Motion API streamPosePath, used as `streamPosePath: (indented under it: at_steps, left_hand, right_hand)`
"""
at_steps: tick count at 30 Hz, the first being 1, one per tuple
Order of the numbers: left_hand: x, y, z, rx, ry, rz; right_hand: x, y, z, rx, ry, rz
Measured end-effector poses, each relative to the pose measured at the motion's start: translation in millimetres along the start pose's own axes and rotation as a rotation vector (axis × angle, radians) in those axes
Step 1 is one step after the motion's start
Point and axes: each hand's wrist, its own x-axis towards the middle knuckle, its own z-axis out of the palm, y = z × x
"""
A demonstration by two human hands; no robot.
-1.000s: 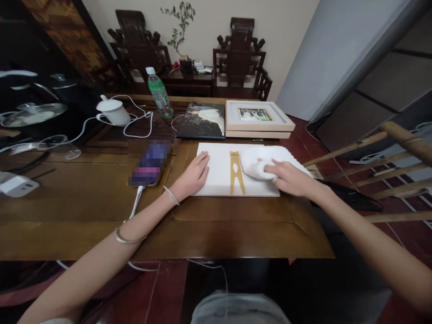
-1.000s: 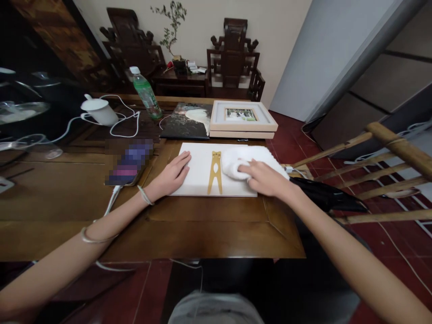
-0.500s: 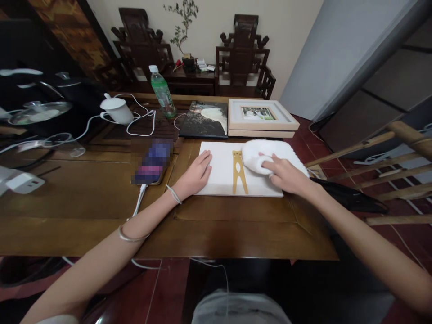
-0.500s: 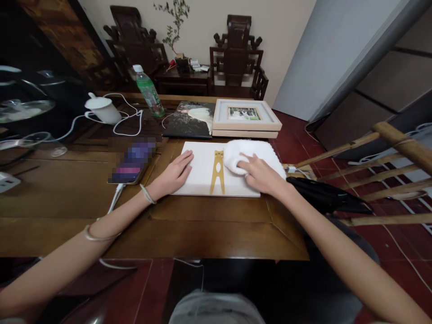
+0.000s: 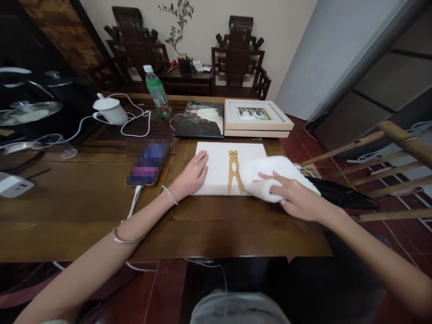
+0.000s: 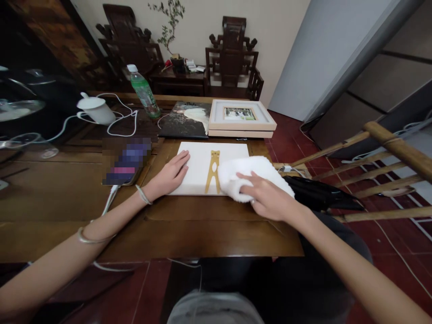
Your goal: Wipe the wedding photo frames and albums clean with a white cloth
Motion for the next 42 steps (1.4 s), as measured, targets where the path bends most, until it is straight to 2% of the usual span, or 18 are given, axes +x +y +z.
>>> streamPosePath:
  at_steps: [6, 10, 13, 17, 22, 24, 27, 32, 37, 39, 42]
  left_hand:
    - [0, 2, -2.7, -0.009, -0.008, -0.02]
    - [0, 2, -3.6, -0.014, -0.012, -0.02]
    - [0, 2, -3.5, -0.017, -0.014, -0.015]
    - [0, 2, -2.8, -0.015, -0.011, -0.014]
    - [0, 3, -2.2, -0.015, -0.004, -0.01]
    - [0, 3, -2.1, -0.006, -0.008, -0.014]
    - [0, 3, -2.1, 0.007, -0.015, -0.02]
    - [0, 3, -2.3, 0.011, -0.024, -0.018]
    - [0, 3, -2.2, 0.002, -0.016, -0.018]
    - [0, 2, -2.3, 0.001, -0.015, -0.017]
    - [0, 1, -2.3, -0.001, -0.011, -0.014]
  right_hand:
    - [69, 48, -5, -0.152, 0.068, 0.052]
    - [85, 57, 2, -0.171, 0.163, 0.056]
    - [70, 45, 11, -0.147, 0.181, 0.067]
    - [27, 13, 17, -0.085, 0.12, 0.046]
    - [-23, -26, 10, -0.004, 0.001, -0.021]
    - [-32, -35, 3, 0.019, -0.058, -0.017]
    - [-32, -36, -6, 0.034, -0.124, -0.025]
    - [1, -11, -8, 0.004, -0.046, 0.008]
    - [67, 16, -13, -0.018, 0.085, 0.094]
    - [96, 17, -13, 0.019, 0.148, 0.113]
    - [126, 6, -3, 0.025, 0.173, 0.147]
